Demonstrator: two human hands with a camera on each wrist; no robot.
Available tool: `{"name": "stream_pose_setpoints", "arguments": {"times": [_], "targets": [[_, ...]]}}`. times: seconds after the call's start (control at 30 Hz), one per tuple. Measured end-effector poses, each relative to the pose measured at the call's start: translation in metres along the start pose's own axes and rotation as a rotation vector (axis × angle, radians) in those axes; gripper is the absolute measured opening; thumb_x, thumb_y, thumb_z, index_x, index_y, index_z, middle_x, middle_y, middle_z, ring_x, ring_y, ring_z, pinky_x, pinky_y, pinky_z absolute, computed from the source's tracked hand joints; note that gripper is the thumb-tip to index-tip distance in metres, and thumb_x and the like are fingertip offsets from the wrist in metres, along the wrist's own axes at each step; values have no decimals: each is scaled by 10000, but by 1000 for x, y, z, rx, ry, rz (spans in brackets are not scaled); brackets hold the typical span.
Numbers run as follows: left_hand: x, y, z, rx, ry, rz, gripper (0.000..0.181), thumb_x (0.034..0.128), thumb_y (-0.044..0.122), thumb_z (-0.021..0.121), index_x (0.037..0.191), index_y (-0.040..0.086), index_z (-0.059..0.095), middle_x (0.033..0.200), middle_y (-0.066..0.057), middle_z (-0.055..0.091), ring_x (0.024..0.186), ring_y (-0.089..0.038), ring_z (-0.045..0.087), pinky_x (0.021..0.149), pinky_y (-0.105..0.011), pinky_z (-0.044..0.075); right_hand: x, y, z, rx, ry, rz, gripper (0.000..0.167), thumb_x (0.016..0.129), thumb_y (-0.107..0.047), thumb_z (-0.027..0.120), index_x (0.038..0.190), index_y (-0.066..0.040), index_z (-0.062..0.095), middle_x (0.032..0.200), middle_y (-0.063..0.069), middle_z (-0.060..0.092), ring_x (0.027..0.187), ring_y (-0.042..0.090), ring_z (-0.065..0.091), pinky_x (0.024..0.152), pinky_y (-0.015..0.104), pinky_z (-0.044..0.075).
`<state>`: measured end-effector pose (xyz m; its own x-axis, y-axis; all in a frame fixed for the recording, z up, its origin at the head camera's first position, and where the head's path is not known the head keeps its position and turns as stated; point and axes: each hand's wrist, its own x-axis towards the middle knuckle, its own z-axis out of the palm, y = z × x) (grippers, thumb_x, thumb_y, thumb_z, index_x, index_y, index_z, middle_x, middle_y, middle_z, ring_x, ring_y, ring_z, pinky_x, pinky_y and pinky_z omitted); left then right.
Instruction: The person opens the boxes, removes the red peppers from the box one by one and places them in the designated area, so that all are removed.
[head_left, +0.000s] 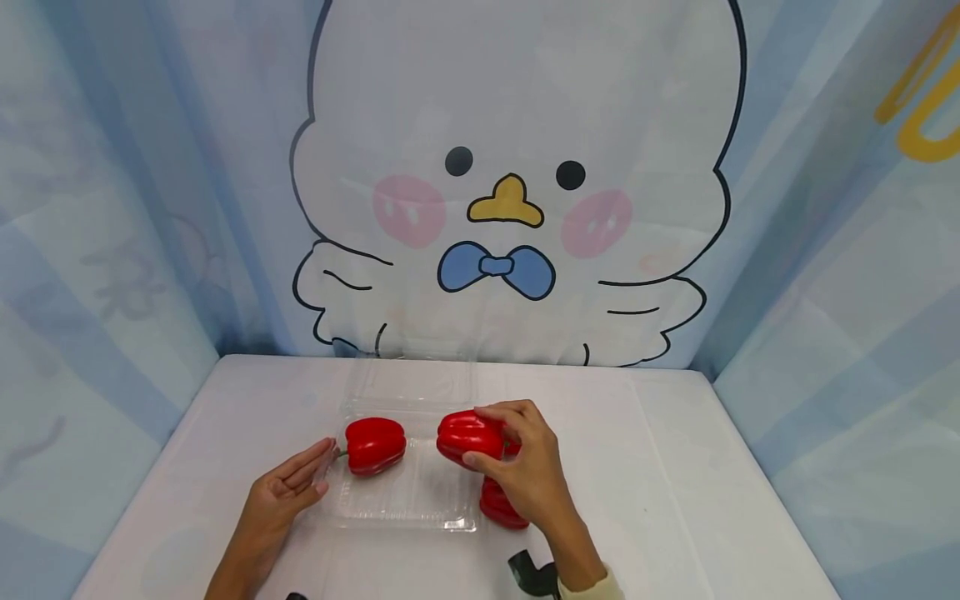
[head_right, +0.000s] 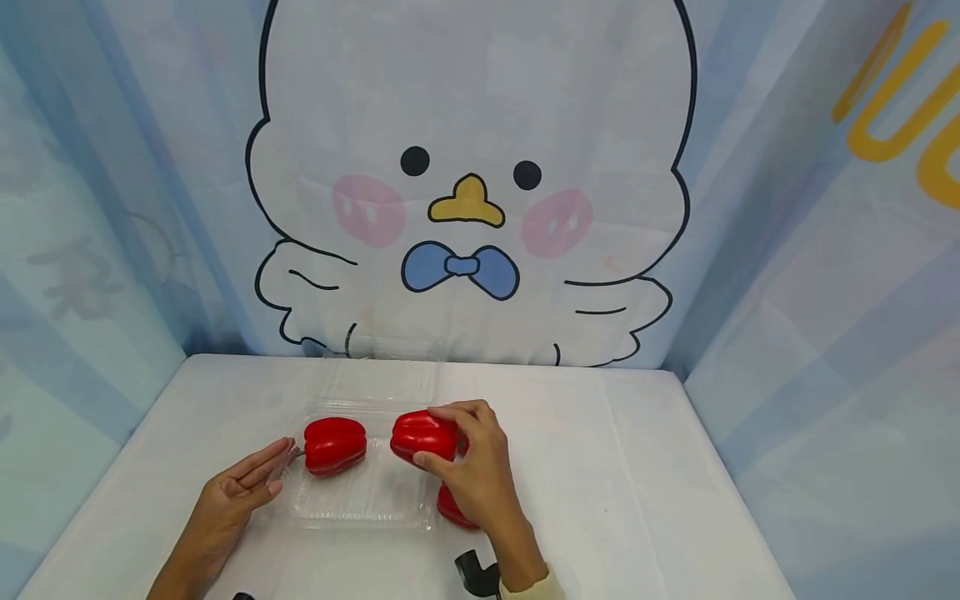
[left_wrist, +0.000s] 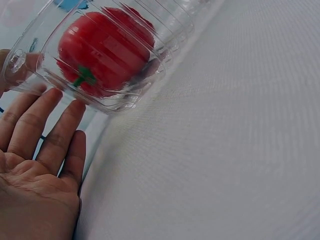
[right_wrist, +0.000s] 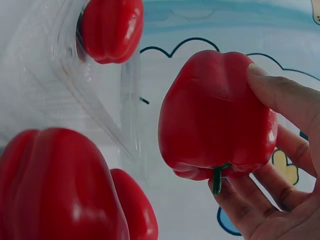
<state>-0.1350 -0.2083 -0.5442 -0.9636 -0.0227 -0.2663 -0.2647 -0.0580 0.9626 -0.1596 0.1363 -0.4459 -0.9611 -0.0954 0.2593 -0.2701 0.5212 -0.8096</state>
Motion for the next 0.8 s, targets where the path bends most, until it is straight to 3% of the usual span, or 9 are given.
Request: {"name": "stream_pose_setpoints", "arguments": {"times": [0.53,0.8], "targets": [[1,1,0,-4,4,-16,742,996,198,768,1644,155,409,1649,74,463,1366,109,529,1083,-187,488,3,14,-26,-46,69,66,610,766,-137,968,1317,-262,739,1303,-2,644,1239,227,620,1039,533,601],[1,1,0,-5,2,-9,753,989,221,778,1642,149,412,1645,78,468,1356,121,529,1078,-186,490,6,23,-42,-87,96,57,605,779,-142,961,1332,-232,733,1322,40,641,1236,248,629,1045,527,593]]}}
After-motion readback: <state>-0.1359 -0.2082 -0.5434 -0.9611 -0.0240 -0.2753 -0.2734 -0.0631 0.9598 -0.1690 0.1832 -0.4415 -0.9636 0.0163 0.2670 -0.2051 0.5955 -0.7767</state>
